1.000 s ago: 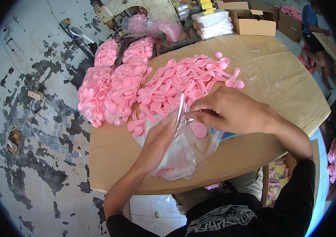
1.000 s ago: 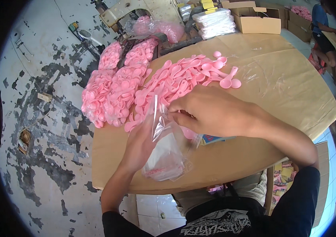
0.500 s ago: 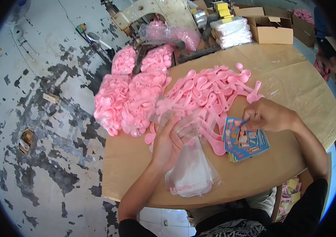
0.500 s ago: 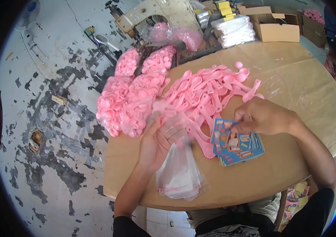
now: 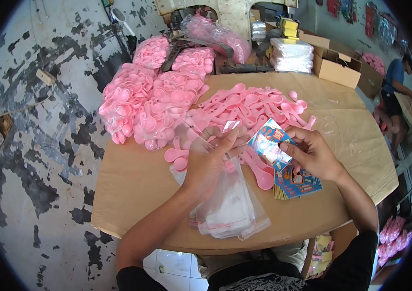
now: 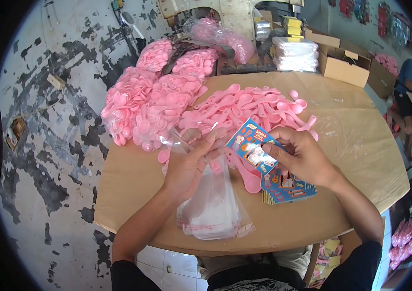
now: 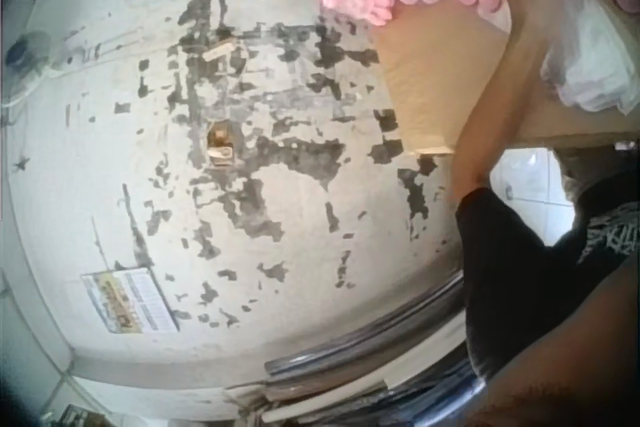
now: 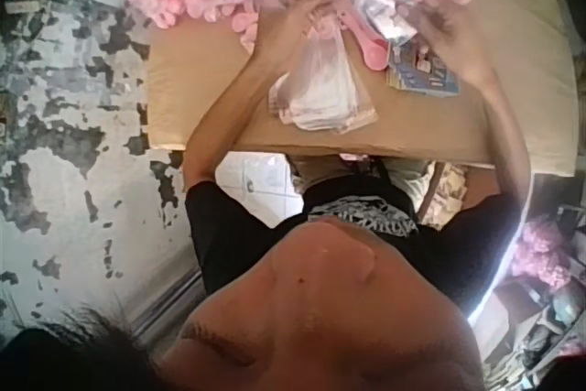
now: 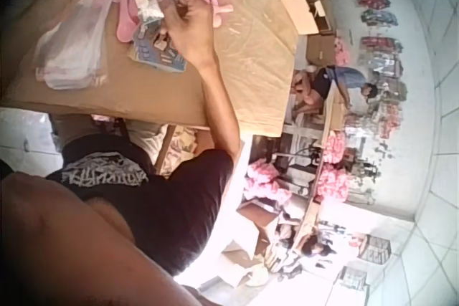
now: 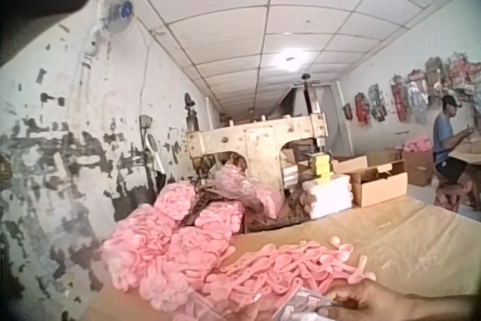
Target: Packaging pink plastic spoons and product labels into clear plastic bags.
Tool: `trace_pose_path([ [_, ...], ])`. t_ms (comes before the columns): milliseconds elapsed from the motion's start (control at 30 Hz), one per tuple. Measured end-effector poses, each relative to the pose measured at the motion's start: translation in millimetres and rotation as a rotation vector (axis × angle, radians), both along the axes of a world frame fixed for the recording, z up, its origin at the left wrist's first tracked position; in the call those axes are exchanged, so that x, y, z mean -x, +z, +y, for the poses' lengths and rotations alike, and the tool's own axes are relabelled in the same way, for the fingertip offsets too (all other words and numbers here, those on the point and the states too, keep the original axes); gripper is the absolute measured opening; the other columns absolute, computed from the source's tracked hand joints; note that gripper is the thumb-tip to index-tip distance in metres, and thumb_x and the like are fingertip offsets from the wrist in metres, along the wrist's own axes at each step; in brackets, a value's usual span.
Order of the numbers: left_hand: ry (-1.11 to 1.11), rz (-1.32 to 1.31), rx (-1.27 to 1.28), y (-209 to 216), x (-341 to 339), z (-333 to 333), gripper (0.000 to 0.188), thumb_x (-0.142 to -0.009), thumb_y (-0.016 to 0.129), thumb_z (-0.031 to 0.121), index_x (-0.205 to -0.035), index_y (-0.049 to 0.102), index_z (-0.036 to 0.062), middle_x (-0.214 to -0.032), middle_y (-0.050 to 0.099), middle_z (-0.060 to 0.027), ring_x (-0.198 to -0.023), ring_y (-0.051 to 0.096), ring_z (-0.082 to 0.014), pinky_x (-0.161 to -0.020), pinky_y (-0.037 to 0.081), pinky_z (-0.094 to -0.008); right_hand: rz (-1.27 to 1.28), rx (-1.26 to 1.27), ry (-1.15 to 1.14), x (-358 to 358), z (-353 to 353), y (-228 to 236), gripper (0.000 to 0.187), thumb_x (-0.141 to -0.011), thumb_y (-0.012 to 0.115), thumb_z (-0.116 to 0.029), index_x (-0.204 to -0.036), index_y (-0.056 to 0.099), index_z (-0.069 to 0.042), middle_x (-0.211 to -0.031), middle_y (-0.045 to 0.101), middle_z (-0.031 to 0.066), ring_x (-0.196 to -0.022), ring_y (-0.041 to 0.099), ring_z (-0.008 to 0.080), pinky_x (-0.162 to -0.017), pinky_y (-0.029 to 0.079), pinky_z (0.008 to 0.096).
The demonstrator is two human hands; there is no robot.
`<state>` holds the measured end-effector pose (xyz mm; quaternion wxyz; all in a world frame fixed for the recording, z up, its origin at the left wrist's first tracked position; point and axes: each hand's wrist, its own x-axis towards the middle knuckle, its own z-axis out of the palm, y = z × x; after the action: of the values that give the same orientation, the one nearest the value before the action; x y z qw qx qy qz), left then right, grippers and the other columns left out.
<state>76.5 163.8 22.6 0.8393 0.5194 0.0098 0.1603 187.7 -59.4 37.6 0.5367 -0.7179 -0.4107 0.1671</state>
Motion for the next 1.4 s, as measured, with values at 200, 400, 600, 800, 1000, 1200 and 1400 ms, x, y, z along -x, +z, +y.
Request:
trace_pose_path([
  [200,0.167,-0.087,-0.053,-3.0,1.0,13.3,0.024,-0.096,0.065,0.019,-0.109,0.050,0.0049,-0.117,0.063,-0.0166,-0.114,0.063,-0.0250,-0.098,0.053,-0.0382,0.026,-0.017,0.045,-9.4,17.3,18.2,0.014,-0.100,0.060,-0.015,-0.104,0.061,-0.001,-0.077,0.059,-0.0024,-0.057,0.051,0.0006,-0.048,0.043,0.0202],
  [400,0.277,-0.067,-0.003,8.7,4.1,9.1,0.039,-0.094,0.069,0.019,-0.122,0.051,-0.0022,-0.109,0.065,-0.0125,-0.103,0.066,-0.0195,-0.091,0.055,-0.0325,-0.055,0.015,0.068,-2.8,46.5,28.0,0.014,-0.099,0.060,-0.012,-0.109,0.063,-0.002,-0.073,0.058,-0.0052,-0.059,0.049,-0.0012,-0.047,0.038,0.0197],
  [600,0.363,-0.047,-0.026,3.7,-3.4,15.7,0.043,-0.095,0.069,0.024,-0.126,0.052,-0.0010,-0.109,0.065,-0.0095,-0.107,0.063,-0.0152,-0.090,0.053,-0.0300,-0.191,0.139,0.136,-16.3,61.9,25.5,0.015,-0.098,0.059,-0.007,-0.109,0.063,0.001,-0.081,0.063,-0.0026,-0.066,0.052,-0.0002,-0.054,0.042,0.0203],
  [800,0.271,-0.019,-0.007,6.3,0.0,15.9,0.052,-0.097,0.064,0.020,-0.138,0.040,-0.0013,-0.124,0.061,-0.0179,-0.114,0.062,-0.0229,-0.098,0.052,-0.0353,0.035,-0.041,0.084,-24.8,55.9,23.8,0.015,-0.097,0.057,-0.002,-0.111,0.061,0.001,-0.097,0.068,0.0027,-0.084,0.060,0.0031,-0.071,0.050,0.0215],
  [1000,0.292,-0.052,-0.008,3.5,-2.4,10.4,0.052,-0.094,0.069,0.022,-0.135,0.048,-0.0030,-0.119,0.065,-0.0166,-0.108,0.065,-0.0204,-0.095,0.053,-0.0331,-0.052,-0.106,0.158,-26.9,51.3,5.9,0.012,-0.097,0.059,-0.002,-0.109,0.061,0.001,-0.096,0.067,0.0003,-0.085,0.060,0.0037,-0.072,0.050,0.0228],
  [1200,0.273,0.010,0.022,2.2,-0.1,13.9,0.052,-0.097,0.064,0.019,-0.139,0.041,-0.0019,-0.124,0.061,-0.0173,-0.114,0.063,-0.0236,-0.099,0.053,-0.0367,0.002,-0.170,0.098,-29.0,55.4,2.5,0.013,-0.097,0.060,-0.005,-0.109,0.061,0.001,-0.097,0.066,0.0010,-0.087,0.058,0.0034,-0.074,0.048,0.0228],
  [1400,0.274,-0.046,-0.008,4.2,-3.8,9.6,0.050,-0.095,0.068,0.020,-0.135,0.047,-0.0025,-0.120,0.063,-0.0158,-0.106,0.065,-0.0186,-0.096,0.053,-0.0323,-0.091,-0.149,0.119,-33.4,50.7,-5.0,0.013,-0.094,0.061,-0.003,-0.106,0.064,0.000,-0.091,0.064,-0.0018,-0.082,0.057,0.0028,-0.068,0.048,0.0233],
])
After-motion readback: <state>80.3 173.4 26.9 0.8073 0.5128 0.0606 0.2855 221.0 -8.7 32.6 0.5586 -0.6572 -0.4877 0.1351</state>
